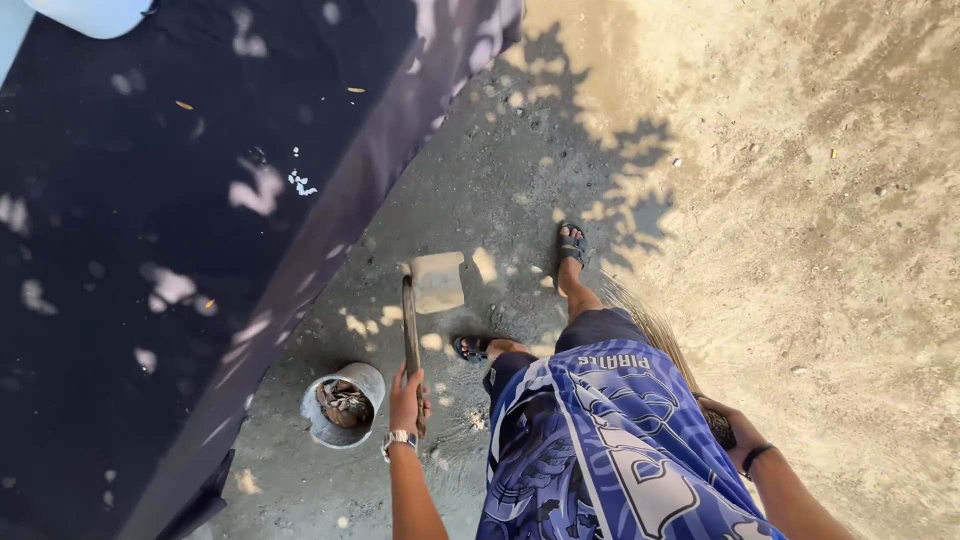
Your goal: Picking up dry leaves and debris from the ground and placing them into a bucket and box.
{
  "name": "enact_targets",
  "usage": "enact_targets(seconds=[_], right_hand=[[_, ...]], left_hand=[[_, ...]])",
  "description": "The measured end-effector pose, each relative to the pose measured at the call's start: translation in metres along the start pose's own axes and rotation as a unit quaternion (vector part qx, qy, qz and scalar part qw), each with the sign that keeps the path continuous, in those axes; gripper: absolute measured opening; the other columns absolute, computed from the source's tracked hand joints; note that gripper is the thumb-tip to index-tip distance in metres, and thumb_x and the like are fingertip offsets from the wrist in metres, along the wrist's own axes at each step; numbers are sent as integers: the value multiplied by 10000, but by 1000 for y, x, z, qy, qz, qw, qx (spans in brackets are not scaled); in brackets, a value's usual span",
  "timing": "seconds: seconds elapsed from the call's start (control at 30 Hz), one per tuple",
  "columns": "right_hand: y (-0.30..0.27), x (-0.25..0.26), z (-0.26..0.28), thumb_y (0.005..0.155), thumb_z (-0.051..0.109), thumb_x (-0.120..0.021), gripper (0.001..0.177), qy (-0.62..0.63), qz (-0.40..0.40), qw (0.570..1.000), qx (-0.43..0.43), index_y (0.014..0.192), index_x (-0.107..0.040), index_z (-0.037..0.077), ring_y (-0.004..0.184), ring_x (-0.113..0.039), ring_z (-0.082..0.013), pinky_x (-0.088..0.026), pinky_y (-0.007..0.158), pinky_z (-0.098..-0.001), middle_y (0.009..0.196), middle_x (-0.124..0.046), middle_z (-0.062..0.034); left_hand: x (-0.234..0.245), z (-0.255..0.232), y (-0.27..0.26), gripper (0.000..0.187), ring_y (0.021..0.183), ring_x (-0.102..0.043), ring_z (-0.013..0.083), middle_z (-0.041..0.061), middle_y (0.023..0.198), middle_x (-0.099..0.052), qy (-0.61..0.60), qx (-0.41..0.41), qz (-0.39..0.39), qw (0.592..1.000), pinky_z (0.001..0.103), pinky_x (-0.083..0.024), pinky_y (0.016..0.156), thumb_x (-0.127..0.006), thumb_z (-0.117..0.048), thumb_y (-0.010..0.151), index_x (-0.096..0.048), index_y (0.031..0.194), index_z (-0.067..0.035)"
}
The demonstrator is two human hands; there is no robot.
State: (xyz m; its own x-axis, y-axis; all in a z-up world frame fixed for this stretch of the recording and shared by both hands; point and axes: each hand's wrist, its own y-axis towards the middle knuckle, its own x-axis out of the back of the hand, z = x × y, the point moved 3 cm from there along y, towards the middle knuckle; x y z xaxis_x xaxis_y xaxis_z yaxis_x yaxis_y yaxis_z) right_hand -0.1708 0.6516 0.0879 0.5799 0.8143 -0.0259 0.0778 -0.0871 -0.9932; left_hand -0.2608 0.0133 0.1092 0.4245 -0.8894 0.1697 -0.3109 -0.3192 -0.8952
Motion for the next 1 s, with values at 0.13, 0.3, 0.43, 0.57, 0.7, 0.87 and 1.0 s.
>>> enact_targets(seconds=[0.13,0.3,0.43,0.57,0.7,0.87,1.0], right_hand=[[-19,3,68,988,267,-614,359,-3,-42,997,59,1345,-596,241,859,-702,-188,-593,750,-348,1102,-731,-84],[-45,-58,169,1058,278,-487,427,2,136,981,141,1466,-569,184,856,-695,-263,-597,719,-339,1059,-705,-194],[-90,-150,242,1091,402,-486,405,-41,119,976,179,1408,-571,164,805,-665,-265,-583,660,-352,1016,-676,-183],[-108,-257,310,1013,467,-540,483,-29,217,946,238,1379,-569,153,874,-683,-255,-574,655,-354,1087,-676,-117],[-86,-362,380,1025,392,-620,409,-85,268,928,247,1368,-526,191,832,-639,-228,-526,656,-310,1019,-664,-144],[-40,-523,458,967,441,-642,451,-116,227,936,242,1312,-534,171,747,-630,-219,-505,592,-303,996,-646,-115],[9,-643,508,952,548,-671,557,-143,238,935,220,1271,-523,116,714,-608,-184,-477,569,-284,967,-637,-94]], left_hand=[[-100,-57,36,591,385,-506,142,40,573,-568,148,-36,23,988,318,-396,358,-611,-421,970,-482,1507,-209],[-235,-89,117,551,432,-532,160,65,716,-609,23,-38,97,994,318,-422,371,-588,-335,1000,-453,1509,-169],[-320,-158,118,582,548,-586,198,87,805,-611,-161,57,164,972,329,-477,445,-571,-187,949,-440,1515,-229],[-382,-204,152,468,662,-588,224,81,892,-587,-265,109,241,927,341,-505,537,-597,-131,950,-515,1405,-205],[-436,-242,192,400,760,-619,209,60,961,-596,-267,135,245,922,349,-562,611,-621,-117,978,-508,1357,-177],[-490,-297,254,426,767,-631,201,74,955,-631,-184,134,219,949,330,-582,621,-600,-155,971,-534,1391,-189],[-518,-314,348,467,698,-612,219,105,925,-644,-228,146,201,942,343,-571,585,-556,-166,916,-578,1382,-157]])
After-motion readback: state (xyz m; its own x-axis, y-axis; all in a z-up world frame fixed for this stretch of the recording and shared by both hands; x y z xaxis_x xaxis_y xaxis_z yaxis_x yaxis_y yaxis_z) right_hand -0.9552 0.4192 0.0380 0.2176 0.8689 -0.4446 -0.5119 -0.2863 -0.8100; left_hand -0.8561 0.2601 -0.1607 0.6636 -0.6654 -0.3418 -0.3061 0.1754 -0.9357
